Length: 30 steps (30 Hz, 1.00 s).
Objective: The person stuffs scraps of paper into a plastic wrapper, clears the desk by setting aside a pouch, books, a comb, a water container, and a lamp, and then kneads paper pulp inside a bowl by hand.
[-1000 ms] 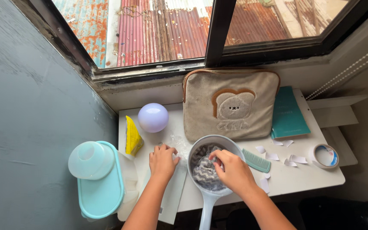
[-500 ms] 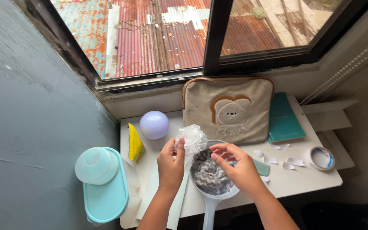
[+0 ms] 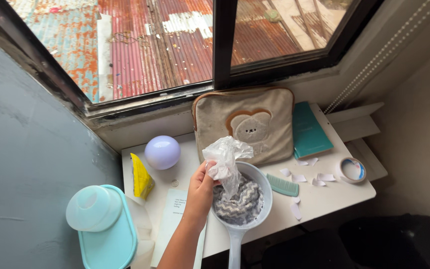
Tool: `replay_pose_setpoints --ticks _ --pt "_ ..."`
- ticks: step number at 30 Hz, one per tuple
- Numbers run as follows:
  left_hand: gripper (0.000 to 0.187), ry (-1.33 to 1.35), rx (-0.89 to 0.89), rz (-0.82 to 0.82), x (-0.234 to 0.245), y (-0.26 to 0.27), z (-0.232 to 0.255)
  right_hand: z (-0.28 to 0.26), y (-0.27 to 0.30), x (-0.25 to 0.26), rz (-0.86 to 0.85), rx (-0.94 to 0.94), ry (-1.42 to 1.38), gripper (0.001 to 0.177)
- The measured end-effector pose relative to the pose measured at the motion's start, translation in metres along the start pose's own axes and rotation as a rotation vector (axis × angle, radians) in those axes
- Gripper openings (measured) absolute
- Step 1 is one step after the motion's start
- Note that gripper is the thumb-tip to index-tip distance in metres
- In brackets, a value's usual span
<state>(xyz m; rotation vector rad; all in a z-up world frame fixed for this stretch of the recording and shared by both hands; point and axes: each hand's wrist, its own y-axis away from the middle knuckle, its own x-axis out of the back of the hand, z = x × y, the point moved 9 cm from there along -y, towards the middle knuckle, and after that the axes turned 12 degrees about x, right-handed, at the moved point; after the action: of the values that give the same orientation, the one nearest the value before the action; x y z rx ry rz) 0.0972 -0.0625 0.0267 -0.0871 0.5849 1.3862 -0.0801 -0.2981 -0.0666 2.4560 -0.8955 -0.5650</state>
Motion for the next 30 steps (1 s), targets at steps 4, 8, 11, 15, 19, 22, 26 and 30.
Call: replay_pose_setpoints --ticks 4,8,11,15,19,22,26,30 --pt "0.038 -0.065 -0.003 -0.02 -0.005 -0.001 -0.009 0.014 0.016 -0.004 -0.062 -0.075 0.093 0.042" --pt "0.036 -0.075 0.004 -0.019 -0.005 -0.009 -0.022 0.028 0.038 -0.015 -0.11 -0.102 0.188 0.046" --pt "0.036 -0.058 -0.004 -0.067 -0.007 -0.01 -0.023 0.032 0.056 -0.022 -0.146 -0.137 0.229 0.05" --pt "0.035 -0.089 -0.004 -0.085 -0.013 -0.005 -0.013 0.042 0.066 -0.018 -0.155 -0.214 0.258 0.055" --pt "0.037 -0.103 0.017 -0.074 -0.018 0.002 -0.007 0.042 0.049 -0.018 -0.225 -0.139 0.243 0.047" --pt "0.038 -0.101 0.035 -0.084 -0.023 0.001 -0.004 0.007 0.017 -0.026 -0.182 0.061 0.456 0.043" --pt "0.037 -0.115 0.034 -0.078 -0.024 -0.001 -0.006 -0.023 0.015 -0.063 -0.07 0.103 0.17 0.065" --pt "0.036 -0.133 0.055 -0.054 -0.016 -0.003 -0.008 -0.023 0.027 -0.08 -0.067 0.18 0.156 0.069"
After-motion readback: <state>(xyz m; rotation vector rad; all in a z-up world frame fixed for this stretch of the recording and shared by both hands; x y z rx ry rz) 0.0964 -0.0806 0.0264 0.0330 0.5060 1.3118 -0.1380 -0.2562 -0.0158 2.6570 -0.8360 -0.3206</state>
